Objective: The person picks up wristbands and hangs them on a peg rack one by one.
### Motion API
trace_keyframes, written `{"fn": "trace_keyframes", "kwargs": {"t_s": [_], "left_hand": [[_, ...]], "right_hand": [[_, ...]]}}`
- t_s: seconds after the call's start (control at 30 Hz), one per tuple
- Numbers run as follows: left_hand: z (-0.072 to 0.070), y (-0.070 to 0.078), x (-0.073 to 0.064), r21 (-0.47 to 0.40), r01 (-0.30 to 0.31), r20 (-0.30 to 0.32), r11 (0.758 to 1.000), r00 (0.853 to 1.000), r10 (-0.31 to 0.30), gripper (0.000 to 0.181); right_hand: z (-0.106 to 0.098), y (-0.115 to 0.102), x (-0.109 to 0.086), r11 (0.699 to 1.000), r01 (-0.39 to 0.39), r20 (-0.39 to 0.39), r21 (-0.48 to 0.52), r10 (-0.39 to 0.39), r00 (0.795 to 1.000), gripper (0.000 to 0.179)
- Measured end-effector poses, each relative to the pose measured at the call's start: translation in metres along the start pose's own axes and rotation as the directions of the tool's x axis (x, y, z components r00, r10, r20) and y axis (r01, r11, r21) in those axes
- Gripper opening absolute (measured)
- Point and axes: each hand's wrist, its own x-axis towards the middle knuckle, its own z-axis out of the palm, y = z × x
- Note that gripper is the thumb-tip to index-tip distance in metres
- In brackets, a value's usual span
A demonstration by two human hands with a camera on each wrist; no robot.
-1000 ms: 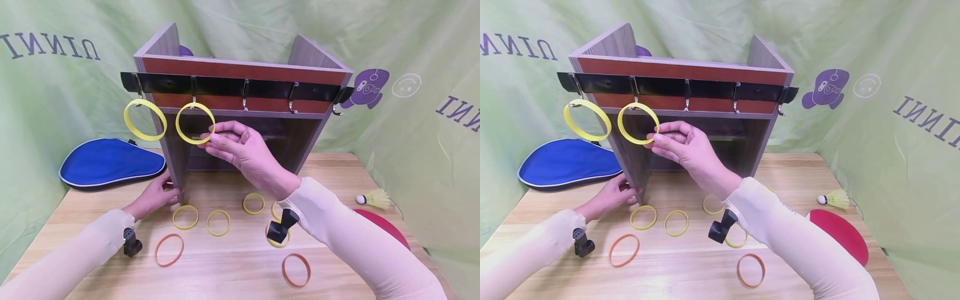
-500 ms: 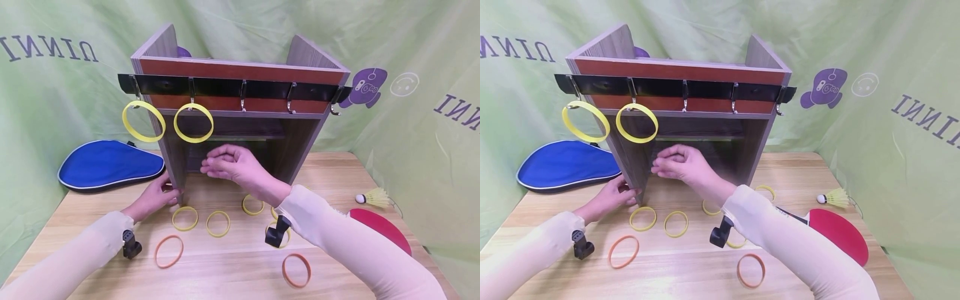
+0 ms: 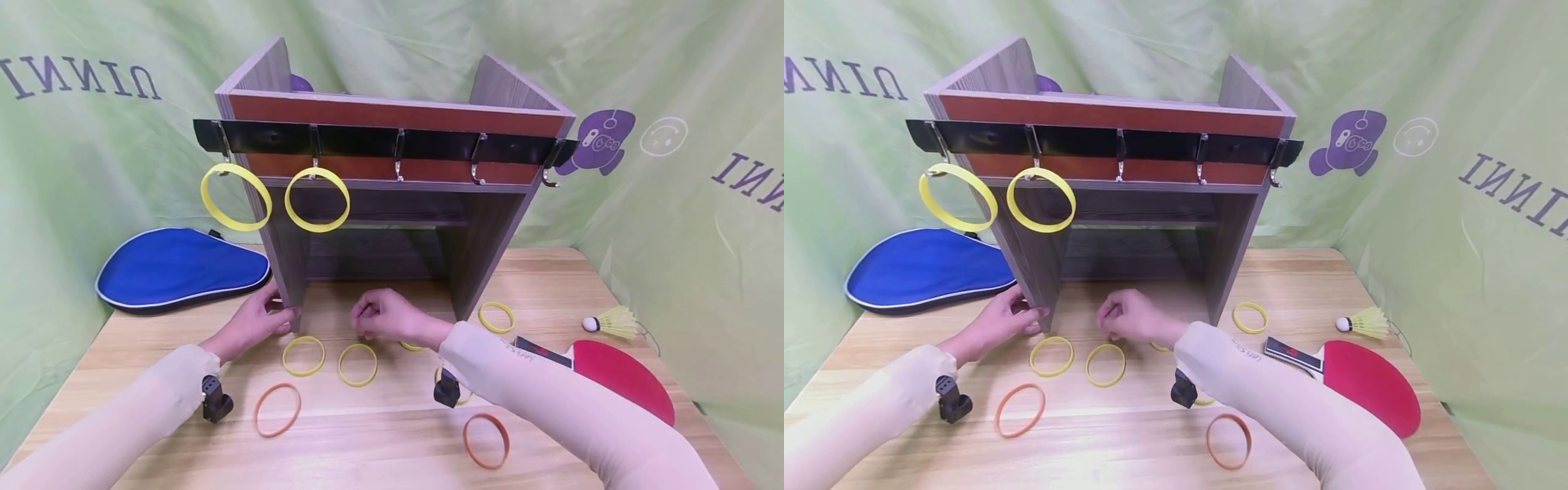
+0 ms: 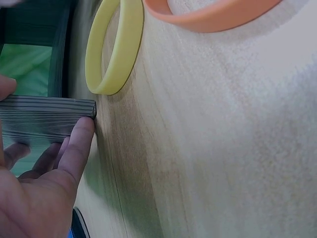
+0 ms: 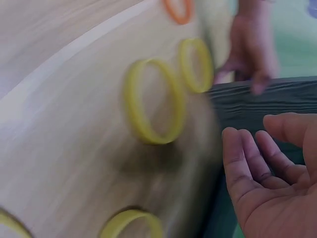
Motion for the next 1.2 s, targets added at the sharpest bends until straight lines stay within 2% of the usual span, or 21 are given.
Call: {"fn": "trace_keyframes", "kwargs": {"t_s": [0.07,0.17,0.27,0.47,0.9,1.13,1.2], "left_hand": [[0.000,0.000,0.000,-0.002,0.002,0.001,1.000,1.000,-0.002,0.063],[-0.001,0.000,0.000,0.003,0.000,0.000,1.000,1.000,0.000,0.063],[-0.001,0.000,0.000,0.009,-0.005,-0.003,1.000,1.000,0.005,0.061],[-0.002,0.000,0.000,0.015,0.003,-0.004,1.000,1.000,-0.002,0.061],[0.000,-0.001,0.000,0.001,0.013,-0.003,1.000,1.000,-0.013,0.060],[-0.001,0.001,-0.001,0.014,0.004,-0.009,1.000,1.000,-0.004,0.060],[0.000,0.000,-0.001,0.013,0.006,-0.009,1.000,1.000,-0.006,0.060]], "right_hand": [[0.004,0.007,0.002,0.994,0.017,0.018,-0.111,-0.015,1.000,0.017],[0.007,0.014,0.003,0.967,0.040,0.038,-0.252,-0.032,0.999,0.013],[0.009,0.019,0.004,0.941,0.048,0.042,-0.334,-0.036,0.998,0.010],[0.011,0.024,0.005,0.917,0.070,0.047,-0.393,-0.056,0.997,0.009],[0.018,0.029,0.007,0.888,0.040,0.044,-0.459,-0.022,0.999,0.004],[0.018,0.029,0.007,0.857,0.061,0.051,-0.512,-0.041,0.998,0.001],[0.018,0.029,0.007,0.861,0.055,0.048,-0.506,-0.035,0.998,0.002]]}}
